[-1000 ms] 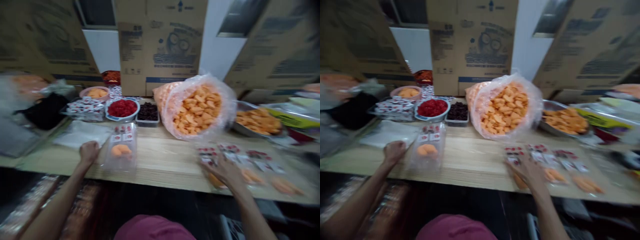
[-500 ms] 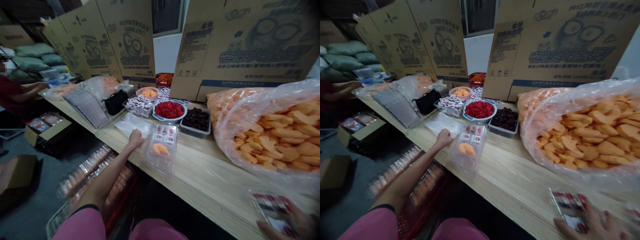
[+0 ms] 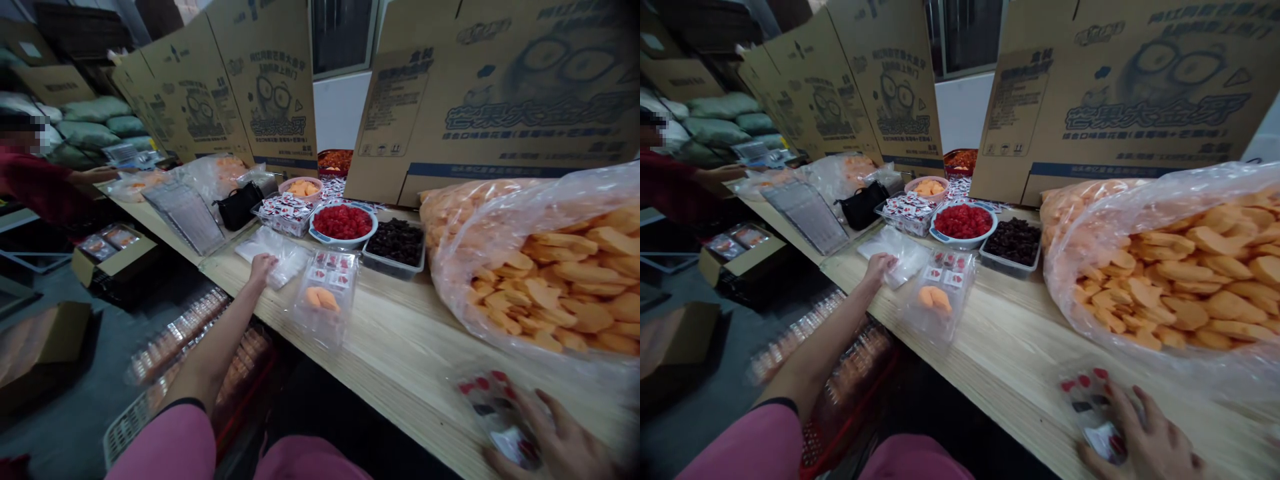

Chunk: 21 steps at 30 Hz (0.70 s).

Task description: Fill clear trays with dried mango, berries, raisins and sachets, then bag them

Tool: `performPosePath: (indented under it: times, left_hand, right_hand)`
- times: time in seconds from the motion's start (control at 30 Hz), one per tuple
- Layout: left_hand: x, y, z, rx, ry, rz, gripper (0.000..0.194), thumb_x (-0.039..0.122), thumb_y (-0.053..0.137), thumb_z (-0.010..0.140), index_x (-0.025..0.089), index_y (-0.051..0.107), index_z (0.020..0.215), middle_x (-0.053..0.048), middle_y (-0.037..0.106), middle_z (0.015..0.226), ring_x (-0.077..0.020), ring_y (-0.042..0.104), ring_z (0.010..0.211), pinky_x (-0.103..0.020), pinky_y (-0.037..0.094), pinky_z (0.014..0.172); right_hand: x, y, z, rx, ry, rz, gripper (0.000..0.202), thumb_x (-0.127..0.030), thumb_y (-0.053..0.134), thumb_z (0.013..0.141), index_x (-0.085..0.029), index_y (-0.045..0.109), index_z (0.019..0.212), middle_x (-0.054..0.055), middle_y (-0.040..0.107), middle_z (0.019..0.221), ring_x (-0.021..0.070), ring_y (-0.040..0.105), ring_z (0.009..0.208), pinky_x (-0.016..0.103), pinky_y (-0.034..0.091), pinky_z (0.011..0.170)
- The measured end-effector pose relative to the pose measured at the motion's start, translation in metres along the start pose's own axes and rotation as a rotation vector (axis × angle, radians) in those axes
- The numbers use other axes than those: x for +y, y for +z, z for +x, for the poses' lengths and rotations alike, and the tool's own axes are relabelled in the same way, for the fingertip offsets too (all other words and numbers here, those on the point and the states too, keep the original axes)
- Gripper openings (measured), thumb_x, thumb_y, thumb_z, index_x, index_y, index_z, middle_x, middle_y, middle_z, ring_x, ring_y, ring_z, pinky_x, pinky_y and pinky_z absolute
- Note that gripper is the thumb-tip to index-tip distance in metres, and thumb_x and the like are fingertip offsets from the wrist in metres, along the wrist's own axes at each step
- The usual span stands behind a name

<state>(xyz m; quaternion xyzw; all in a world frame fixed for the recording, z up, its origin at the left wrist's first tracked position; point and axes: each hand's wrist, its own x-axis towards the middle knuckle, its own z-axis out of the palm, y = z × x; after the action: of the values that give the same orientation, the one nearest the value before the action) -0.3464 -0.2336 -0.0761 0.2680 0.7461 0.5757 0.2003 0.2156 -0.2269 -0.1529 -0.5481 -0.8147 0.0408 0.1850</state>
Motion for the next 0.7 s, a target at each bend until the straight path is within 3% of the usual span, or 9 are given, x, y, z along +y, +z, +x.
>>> performPosePath:
  times: [0.17, 0.3, 0.4, 0.53, 0.6, 0.7]
  left_hand:
    - [0.002, 0.002, 0.000, -0.051, -0.049, -0.059, 0.028, 0.034, 0.058, 0.085, 0.013, 0.055, 0.067, 0.003, 0.056, 0.065, -0.0084, 0.051, 0.057, -0.023, 0.044, 0.056]
    - [0.002, 0.002, -0.006, -0.065, -0.045, -0.088, 0.024, 0.022, 0.071, 0.065, 0.012, 0.053, 0.053, 0.003, 0.054, 0.053, -0.0090, 0.049, 0.051, -0.022, 0.038, 0.052]
    - [0.010, 0.001, -0.007, -0.002, 0.017, -0.121, 0.028, 0.019, 0.070, 0.056, 0.014, 0.045, 0.045, 0.002, 0.054, 0.051, -0.0108, 0.052, 0.055, -0.022, 0.038, 0.054]
    - [0.042, 0.007, -0.012, 0.150, 0.166, -0.179, 0.033, 0.021, 0.060, 0.065, 0.018, 0.033, 0.048, 0.002, 0.058, 0.062, -0.0130, 0.058, 0.077, -0.022, 0.042, 0.071]
    - [0.060, 0.020, -0.031, 0.125, 0.255, -0.187, 0.028, 0.019, 0.057, 0.069, 0.018, 0.037, 0.051, 0.000, 0.065, 0.078, -0.0141, 0.059, 0.090, -0.024, 0.043, 0.082]
    - [0.073, 0.058, -0.090, -0.134, 0.451, -0.074, 0.020, 0.018, 0.055, 0.073, 0.018, 0.046, 0.055, -0.004, 0.069, 0.095, -0.0176, 0.060, 0.099, -0.030, 0.042, 0.091]
  right_hand:
    - [-0.015, -0.003, 0.010, 0.018, -0.067, -0.132, 0.108, -0.068, 0.061, 0.052, -0.051, 0.003, 0.142, 0.019, 0.044, 0.132, 0.0462, 0.053, 0.095, 0.054, 0.035, 0.064]
    - [-0.018, -0.003, 0.012, 0.005, -0.067, -0.153, 0.106, -0.065, 0.062, 0.054, -0.048, 0.006, 0.143, 0.020, 0.044, 0.132, 0.0460, 0.054, 0.094, 0.054, 0.036, 0.064]
    - [-0.018, -0.006, 0.012, 0.010, -0.057, -0.150, 0.105, -0.065, 0.062, 0.055, -0.042, 0.013, 0.145, 0.021, 0.044, 0.134, 0.0473, 0.054, 0.096, 0.056, 0.038, 0.065]
    - [-0.022, -0.016, 0.012, -0.100, -0.096, -0.137, 0.085, -0.064, 0.055, 0.066, -0.033, 0.032, 0.142, 0.020, 0.043, 0.135, 0.0468, 0.054, 0.101, 0.057, 0.044, 0.066]
    - [-0.027, -0.022, 0.013, -0.111, -0.110, -0.148, 0.076, -0.061, 0.052, 0.070, -0.026, 0.041, 0.137, 0.020, 0.043, 0.135, 0.0463, 0.054, 0.102, 0.057, 0.046, 0.068]
    - [-0.035, -0.032, 0.015, -0.093, -0.099, -0.154, 0.076, -0.059, 0.054, 0.069, -0.022, 0.043, 0.135, 0.020, 0.041, 0.136, 0.0450, 0.052, 0.105, 0.056, 0.047, 0.072]
